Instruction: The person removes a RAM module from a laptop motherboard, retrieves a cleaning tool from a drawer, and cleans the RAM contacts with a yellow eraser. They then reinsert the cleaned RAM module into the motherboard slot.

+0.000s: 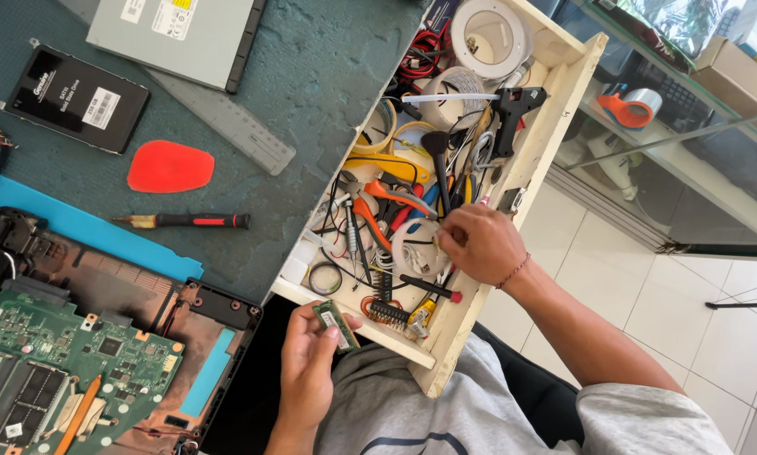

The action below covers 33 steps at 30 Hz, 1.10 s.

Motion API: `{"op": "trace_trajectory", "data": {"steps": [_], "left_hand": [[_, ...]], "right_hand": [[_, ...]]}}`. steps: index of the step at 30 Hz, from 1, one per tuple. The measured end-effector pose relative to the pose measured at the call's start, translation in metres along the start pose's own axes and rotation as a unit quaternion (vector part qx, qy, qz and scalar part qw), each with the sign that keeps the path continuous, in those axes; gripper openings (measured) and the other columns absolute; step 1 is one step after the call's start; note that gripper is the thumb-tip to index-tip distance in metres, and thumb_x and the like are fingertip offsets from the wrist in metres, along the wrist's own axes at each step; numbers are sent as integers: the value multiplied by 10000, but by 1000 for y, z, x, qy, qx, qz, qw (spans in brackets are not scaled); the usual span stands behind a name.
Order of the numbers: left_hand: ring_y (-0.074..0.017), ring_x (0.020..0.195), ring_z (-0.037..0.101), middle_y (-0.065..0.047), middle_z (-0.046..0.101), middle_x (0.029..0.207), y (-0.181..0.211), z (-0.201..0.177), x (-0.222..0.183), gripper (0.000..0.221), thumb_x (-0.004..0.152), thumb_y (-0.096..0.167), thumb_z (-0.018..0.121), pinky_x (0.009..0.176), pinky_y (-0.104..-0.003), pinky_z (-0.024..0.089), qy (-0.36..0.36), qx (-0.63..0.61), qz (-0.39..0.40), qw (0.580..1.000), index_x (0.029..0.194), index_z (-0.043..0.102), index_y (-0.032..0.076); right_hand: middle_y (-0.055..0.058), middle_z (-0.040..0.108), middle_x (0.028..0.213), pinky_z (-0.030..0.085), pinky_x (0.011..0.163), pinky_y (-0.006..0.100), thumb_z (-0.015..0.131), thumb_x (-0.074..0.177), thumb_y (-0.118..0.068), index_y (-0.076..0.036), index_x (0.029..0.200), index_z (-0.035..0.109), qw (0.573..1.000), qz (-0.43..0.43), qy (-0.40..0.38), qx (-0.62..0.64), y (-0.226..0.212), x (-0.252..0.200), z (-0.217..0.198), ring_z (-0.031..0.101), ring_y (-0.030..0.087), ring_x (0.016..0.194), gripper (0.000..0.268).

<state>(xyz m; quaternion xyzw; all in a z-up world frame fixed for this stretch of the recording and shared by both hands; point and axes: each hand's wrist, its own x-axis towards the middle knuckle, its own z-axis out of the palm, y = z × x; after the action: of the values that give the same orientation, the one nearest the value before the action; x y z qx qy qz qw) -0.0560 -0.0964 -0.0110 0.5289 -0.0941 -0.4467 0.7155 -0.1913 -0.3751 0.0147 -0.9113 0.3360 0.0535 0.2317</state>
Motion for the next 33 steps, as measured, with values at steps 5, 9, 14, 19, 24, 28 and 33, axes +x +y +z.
{"op": "trace_trajectory", "data": {"steps": [5,9,14,19,24,28,33], "left_hand": [[-314,1009,684,-245,688,1029,-8,-12,-8,252,971,60,552,984,-405,515,7,-124,18,992,1205,520,-28],[-314,1011,664,-243,687,1037,-9,-18,-9,259,978,80,568,988,-408,488,15,-133,40,990,1211,525,-24],[-321,975,647,-208,641,957,-1,-19,-12,284,954,99,594,945,-409,477,14,-130,58,990,1209,532,-10],[-295,960,652,-207,676,990,-4,-25,-15,303,955,120,601,946,-403,482,29,-109,69,991,1225,537,-1],[-278,939,656,-213,662,948,-3,-22,-15,270,947,102,607,768,-337,504,35,-100,61,993,1186,532,0],[-220,906,683,-154,694,983,1,-19,-17,260,942,108,597,812,-333,534,75,-26,43,996,1181,551,16],[-136,826,591,-95,660,960,-4,-23,-18,309,967,154,607,733,-278,477,75,-2,32,997,1232,561,3]], "right_hand": [[18,686,669,467,526,218,655,990,-155,-98,809,744,993,62,17,103,17,4,-9,544,96,539,209],[-38,633,591,447,587,283,703,987,-253,-139,761,723,981,132,56,128,15,10,-20,495,89,530,254],[5,612,573,443,495,201,668,1026,-162,-109,754,693,982,124,8,143,-11,19,-7,514,79,496,278],[-28,536,586,456,529,243,766,964,-310,-143,658,550,984,5,175,-39,-53,11,19,486,107,567,410],[98,565,839,467,682,444,585,1018,-197,-41,926,698,938,-324,62,108,-133,16,43,533,308,741,214],[100,564,884,490,681,445,619,1002,-241,-74,763,673,932,-352,83,28,-135,40,94,549,309,776,297],[91,617,924,530,639,481,601,1000,-450,-86,870,730,956,-280,24,-89,-133,44,99,574,305,836,408]]}}
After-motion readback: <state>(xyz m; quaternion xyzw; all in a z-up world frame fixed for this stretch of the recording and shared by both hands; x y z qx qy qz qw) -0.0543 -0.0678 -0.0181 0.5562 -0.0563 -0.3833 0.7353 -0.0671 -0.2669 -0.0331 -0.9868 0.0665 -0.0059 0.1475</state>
